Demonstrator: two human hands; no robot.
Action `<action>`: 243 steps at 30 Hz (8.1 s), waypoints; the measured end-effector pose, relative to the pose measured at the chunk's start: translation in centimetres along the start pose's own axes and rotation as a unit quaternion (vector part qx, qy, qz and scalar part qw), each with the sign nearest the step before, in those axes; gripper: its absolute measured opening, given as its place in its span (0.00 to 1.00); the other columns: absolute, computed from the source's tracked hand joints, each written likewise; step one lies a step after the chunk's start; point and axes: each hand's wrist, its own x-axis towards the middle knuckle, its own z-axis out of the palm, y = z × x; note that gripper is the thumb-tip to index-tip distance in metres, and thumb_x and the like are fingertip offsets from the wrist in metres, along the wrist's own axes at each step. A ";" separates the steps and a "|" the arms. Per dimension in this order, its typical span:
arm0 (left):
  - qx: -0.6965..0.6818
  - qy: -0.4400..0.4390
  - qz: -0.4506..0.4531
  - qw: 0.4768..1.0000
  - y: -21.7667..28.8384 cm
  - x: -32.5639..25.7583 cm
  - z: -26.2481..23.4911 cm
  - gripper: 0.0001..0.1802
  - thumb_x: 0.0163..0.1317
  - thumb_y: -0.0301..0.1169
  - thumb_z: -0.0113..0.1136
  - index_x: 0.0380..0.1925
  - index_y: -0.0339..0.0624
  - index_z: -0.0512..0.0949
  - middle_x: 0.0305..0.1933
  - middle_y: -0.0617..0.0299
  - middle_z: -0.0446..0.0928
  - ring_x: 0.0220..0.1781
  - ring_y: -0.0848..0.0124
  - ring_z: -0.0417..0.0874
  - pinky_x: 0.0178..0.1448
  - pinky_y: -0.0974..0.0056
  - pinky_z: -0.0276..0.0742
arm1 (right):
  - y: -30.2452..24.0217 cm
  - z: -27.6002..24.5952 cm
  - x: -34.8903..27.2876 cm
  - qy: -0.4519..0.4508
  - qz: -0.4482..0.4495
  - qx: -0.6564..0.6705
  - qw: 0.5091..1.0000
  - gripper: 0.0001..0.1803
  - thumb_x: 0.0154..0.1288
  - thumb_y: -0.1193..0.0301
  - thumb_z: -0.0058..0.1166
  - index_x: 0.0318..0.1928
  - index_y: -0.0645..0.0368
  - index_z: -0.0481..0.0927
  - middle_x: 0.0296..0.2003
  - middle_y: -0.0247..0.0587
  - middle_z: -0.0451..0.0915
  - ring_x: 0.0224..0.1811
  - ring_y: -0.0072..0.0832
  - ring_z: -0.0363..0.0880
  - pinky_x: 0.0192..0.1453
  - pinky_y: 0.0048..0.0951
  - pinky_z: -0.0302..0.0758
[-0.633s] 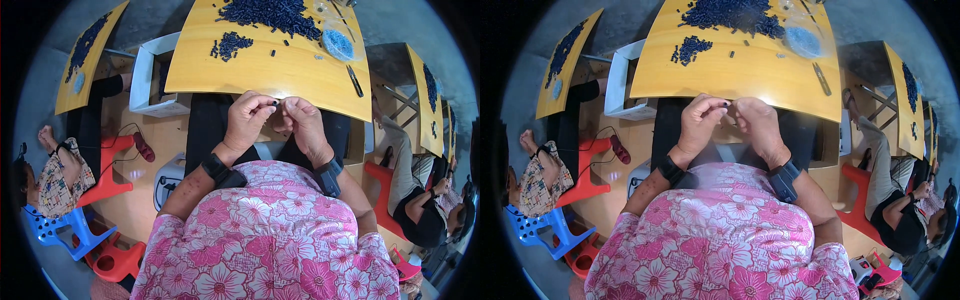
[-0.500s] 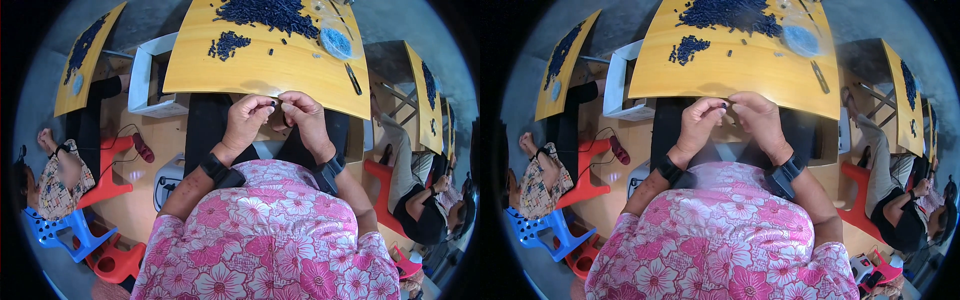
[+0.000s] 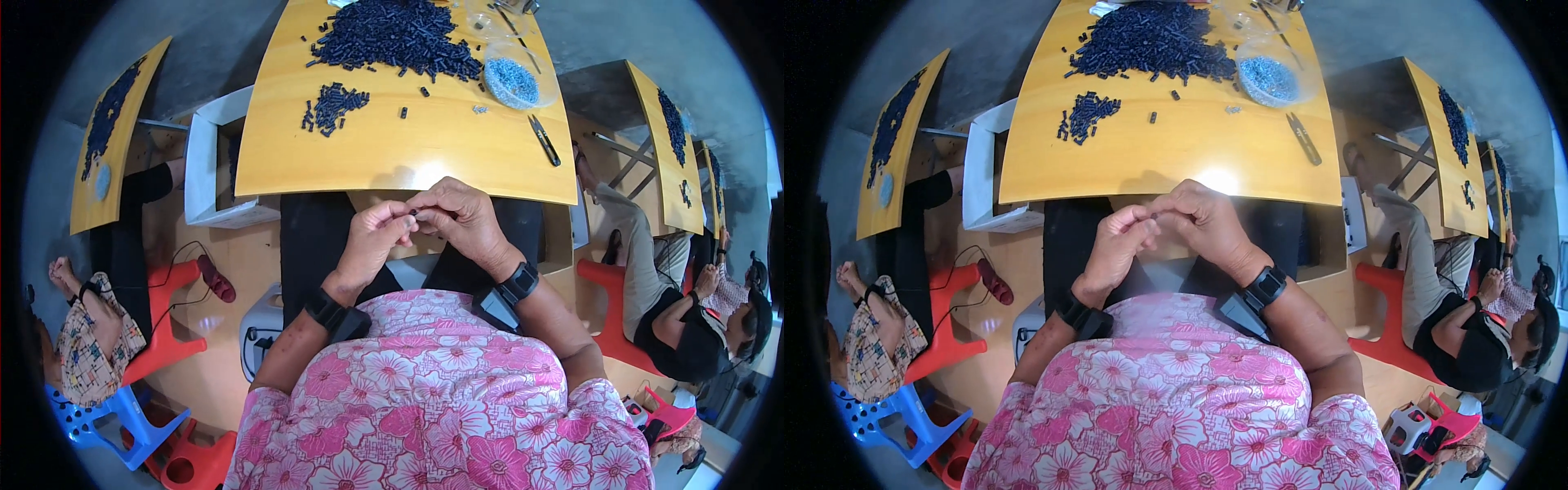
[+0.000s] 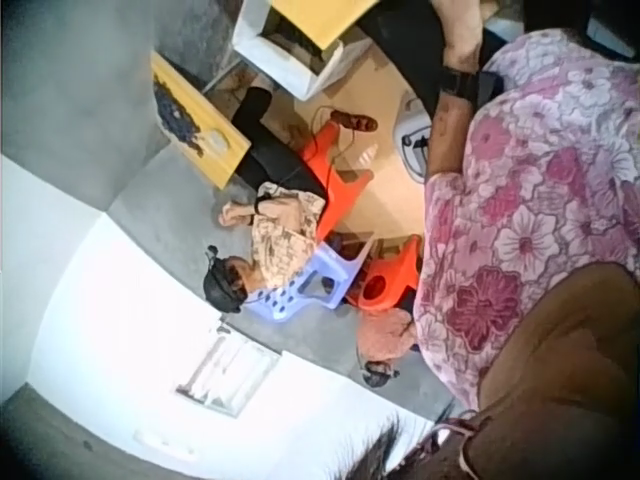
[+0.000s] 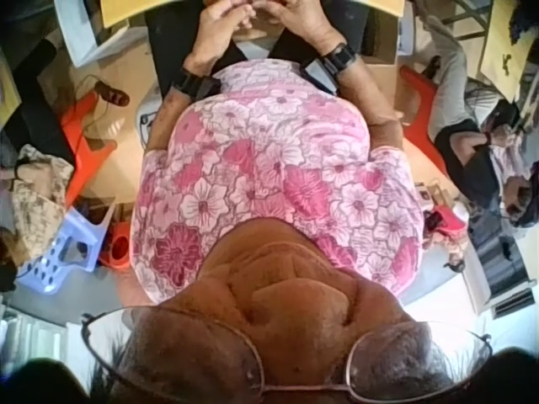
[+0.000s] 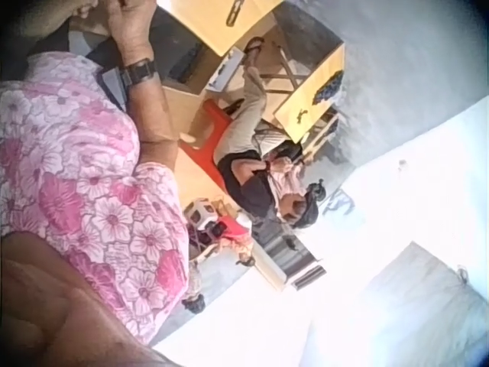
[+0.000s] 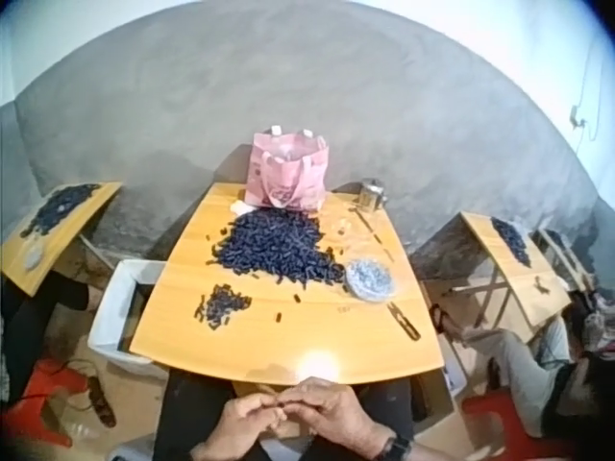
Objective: Assembling small blue plastic components at a desk.
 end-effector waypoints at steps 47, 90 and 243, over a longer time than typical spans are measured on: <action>0.030 -0.007 -0.033 0.999 -2.6 1.2 -2.4 0.07 0.63 0.23 0.57 0.41 0.35 0.79 0.33 0.64 0.79 0.33 0.80 0.77 0.39 0.74 0.75 | 7.2 -9.3 5.4 0.244 0.008 -0.394 0.886 0.03 0.59 0.74 0.58 0.33 0.58 0.83 0.31 0.43 0.79 0.34 0.42 0.79 0.39 0.36 0.75; 0.012 -0.049 0.034 0.998 3.1 -1.3 2.4 0.09 0.65 0.29 0.56 0.42 0.36 0.78 0.33 0.65 0.78 0.35 0.80 0.77 0.43 0.72 0.76 | -2.7 -1.3 -1.2 -0.001 0.215 0.527 0.822 0.06 0.65 0.74 0.52 0.42 0.60 0.76 0.31 0.32 0.76 0.24 0.16 0.65 0.25 0.19 0.58; 0.262 0.104 0.202 0.938 2.7 2.9 -1.1 0.05 0.58 0.25 0.62 0.32 0.33 0.80 0.28 0.61 0.79 0.28 0.79 0.78 0.33 0.72 0.74 | 1.1 1.1 3.7 0.102 -0.048 -0.021 0.993 0.13 0.54 0.85 0.53 0.40 0.62 0.82 0.38 0.45 0.81 0.41 0.33 0.80 0.47 0.26 0.75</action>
